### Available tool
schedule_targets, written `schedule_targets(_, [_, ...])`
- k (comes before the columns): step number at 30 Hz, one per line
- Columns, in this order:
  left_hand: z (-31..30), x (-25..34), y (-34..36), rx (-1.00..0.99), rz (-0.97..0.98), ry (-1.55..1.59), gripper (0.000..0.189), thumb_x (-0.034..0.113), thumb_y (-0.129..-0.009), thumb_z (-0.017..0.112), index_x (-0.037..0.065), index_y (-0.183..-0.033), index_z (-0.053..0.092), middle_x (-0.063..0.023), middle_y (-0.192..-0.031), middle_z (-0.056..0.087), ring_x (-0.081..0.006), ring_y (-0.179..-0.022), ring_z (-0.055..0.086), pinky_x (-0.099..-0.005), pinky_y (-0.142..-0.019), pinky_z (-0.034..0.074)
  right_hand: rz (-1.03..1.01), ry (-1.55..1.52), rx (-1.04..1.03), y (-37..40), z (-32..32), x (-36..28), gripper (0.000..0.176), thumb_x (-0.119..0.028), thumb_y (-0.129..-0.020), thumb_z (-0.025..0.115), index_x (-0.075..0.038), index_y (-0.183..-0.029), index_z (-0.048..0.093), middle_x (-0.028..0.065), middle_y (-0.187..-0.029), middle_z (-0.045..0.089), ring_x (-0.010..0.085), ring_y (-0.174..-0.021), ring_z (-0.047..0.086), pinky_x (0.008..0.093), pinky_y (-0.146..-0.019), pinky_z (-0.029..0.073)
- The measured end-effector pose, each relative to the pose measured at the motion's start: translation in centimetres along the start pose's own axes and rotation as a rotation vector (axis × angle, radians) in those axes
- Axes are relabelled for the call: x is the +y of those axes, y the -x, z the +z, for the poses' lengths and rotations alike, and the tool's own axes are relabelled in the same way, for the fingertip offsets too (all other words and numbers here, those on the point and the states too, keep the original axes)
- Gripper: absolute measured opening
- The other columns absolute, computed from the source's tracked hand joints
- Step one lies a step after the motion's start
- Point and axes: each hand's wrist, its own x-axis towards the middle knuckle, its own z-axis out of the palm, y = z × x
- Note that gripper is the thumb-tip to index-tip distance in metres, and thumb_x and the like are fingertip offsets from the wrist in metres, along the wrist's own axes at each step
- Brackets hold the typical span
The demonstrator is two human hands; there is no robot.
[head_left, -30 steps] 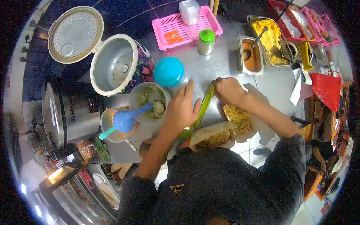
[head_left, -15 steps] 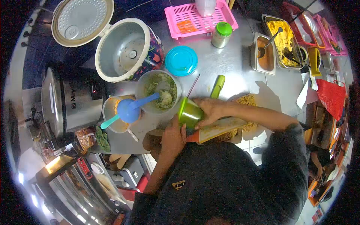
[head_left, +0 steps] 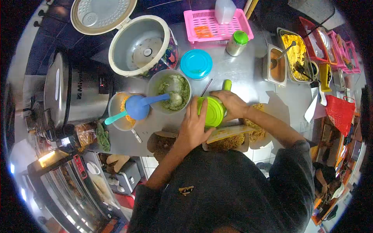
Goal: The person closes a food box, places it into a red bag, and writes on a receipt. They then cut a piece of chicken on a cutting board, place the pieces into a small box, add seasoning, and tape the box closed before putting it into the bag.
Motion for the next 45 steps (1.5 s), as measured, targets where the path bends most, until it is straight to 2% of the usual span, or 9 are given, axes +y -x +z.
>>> schedule_targets(8, [-0.6, 0.6, -2.2, -0.115, -0.086, -0.037, 0.109, 0.028, -0.062, 0.088, -0.004, -0.147, 0.028, -0.0307, -0.133, 0.038, -0.0476, -0.122, 0.044, -0.0502, -0.104, 0.042, -0.019, -0.073, 0.052, -0.3, 0.2, -0.7, 0.103, -0.037, -0.050, 0.090, -0.003, -0.136, 0.044, 0.0207, -0.129, 0.056, 0.0392, -0.120, 0.053, 0.0477, -0.103, 0.042])
schedule_targets(10, [-0.5, 0.8, -2.1, -0.067, -0.070, -0.109, 0.105, 0.027, -0.062, 0.089, -0.001, -0.145, 0.032, -0.0250, -0.124, 0.041, -0.0455, -0.119, 0.047, -0.0493, -0.099, 0.046, -0.004, -0.073, 0.034, -0.3, 0.6, -0.5, 0.102, -0.039, -0.050, 0.090, -0.004, -0.135, 0.045, 0.0201, -0.128, 0.057, 0.0389, -0.119, 0.054, 0.0476, -0.103, 0.042])
schedule_targets(21, [-0.3, 0.5, -2.8, -0.103, -0.116, -0.184, 0.070, 0.020, -0.067, 0.085, -0.006, -0.123, 0.054, -0.0204, -0.114, 0.051, -0.0369, -0.106, 0.056, -0.0445, -0.084, 0.054, 0.027, -0.157, -0.054, -0.6, 0.4, -1.2, 0.098, -0.037, -0.054, 0.090, -0.005, -0.135, 0.047, 0.0204, -0.128, 0.057, 0.0383, -0.118, 0.056, 0.0466, -0.102, 0.045])
schedule_targets(31, [0.5, -0.9, -4.5, -0.059, -0.111, -0.276, 0.054, 0.019, -0.065, 0.086, -0.007, -0.104, 0.059, -0.0195, -0.107, 0.054, -0.0354, -0.104, 0.057, -0.0416, -0.081, 0.056, 0.214, -0.229, -0.147, -1.2, 0.7, -1.8, 0.096, -0.035, -0.054, 0.091, -0.005, -0.133, 0.045, 0.0206, -0.120, 0.061, 0.0381, -0.110, 0.061, 0.0445, -0.094, 0.051])
schedule_targets(39, [-1.1, -0.2, -3.8, -0.036, -0.066, -0.181, 0.052, 0.015, -0.069, 0.083, -0.006, -0.107, 0.056, -0.0210, -0.111, 0.050, -0.0388, -0.109, 0.053, -0.0455, -0.088, 0.052, 0.288, -0.199, -0.117, -0.7, 1.7, -1.5, 0.096, -0.038, -0.055, 0.091, -0.007, -0.133, 0.045, 0.0214, -0.119, 0.061, 0.0383, -0.112, 0.060, 0.0461, -0.095, 0.049])
schedule_targets(41, [-2.4, 0.0, -2.9, 0.012, 0.025, -0.117, 0.038, 0.012, -0.078, 0.073, -0.005, -0.110, 0.059, -0.0203, -0.103, 0.056, -0.0381, -0.101, 0.058, -0.0442, -0.087, 0.052, 0.094, -0.141, 0.036, -0.3, 1.5, -1.3, 0.097, -0.036, -0.055, 0.091, -0.004, -0.134, 0.044, 0.0230, -0.121, 0.060, 0.0405, -0.114, 0.058, 0.0481, -0.098, 0.047])
schedule_targets(43, [-3.1, -0.7, -0.7, 0.083, 0.095, 0.101, 0.034, 0.012, -0.083, 0.068, -0.001, -0.112, 0.058, -0.0219, -0.101, 0.059, -0.0399, -0.096, 0.060, -0.0476, -0.085, 0.051, 0.066, -0.057, -0.001, -0.8, -0.8, -2.1, 0.103, -0.035, -0.051, 0.090, -0.002, -0.136, 0.043, 0.0208, -0.129, 0.055, 0.0412, -0.121, 0.052, 0.0475, -0.104, 0.042])
schedule_targets(44, [-4.5, -0.2, 0.4, -0.015, 0.015, 0.164, 0.032, 0.012, -0.084, 0.066, 0.000, -0.112, 0.058, -0.0220, -0.100, 0.060, -0.0409, -0.095, 0.061, -0.0485, -0.085, 0.051, 0.014, 0.020, 0.003, -0.4, -1.3, -1.7, 0.105, -0.035, -0.050, 0.091, -0.002, -0.137, 0.042, 0.0190, -0.131, 0.054, 0.0407, -0.122, 0.051, 0.0470, -0.105, 0.041])
schedule_targets(45, [-6.3, 0.5, 1.5, -0.112, -0.070, 0.219, 0.029, 0.012, -0.086, 0.064, 0.001, -0.112, 0.057, -0.0220, -0.099, 0.061, -0.0418, -0.094, 0.061, -0.0495, -0.084, 0.050, 0.053, 0.188, -0.091, -0.1, -2.2, -1.8, 0.086, -0.028, -0.061, 0.084, -0.001, -0.134, 0.048, 0.0175, -0.128, 0.055, 0.0352, -0.122, 0.050, 0.0419, -0.105, 0.040])
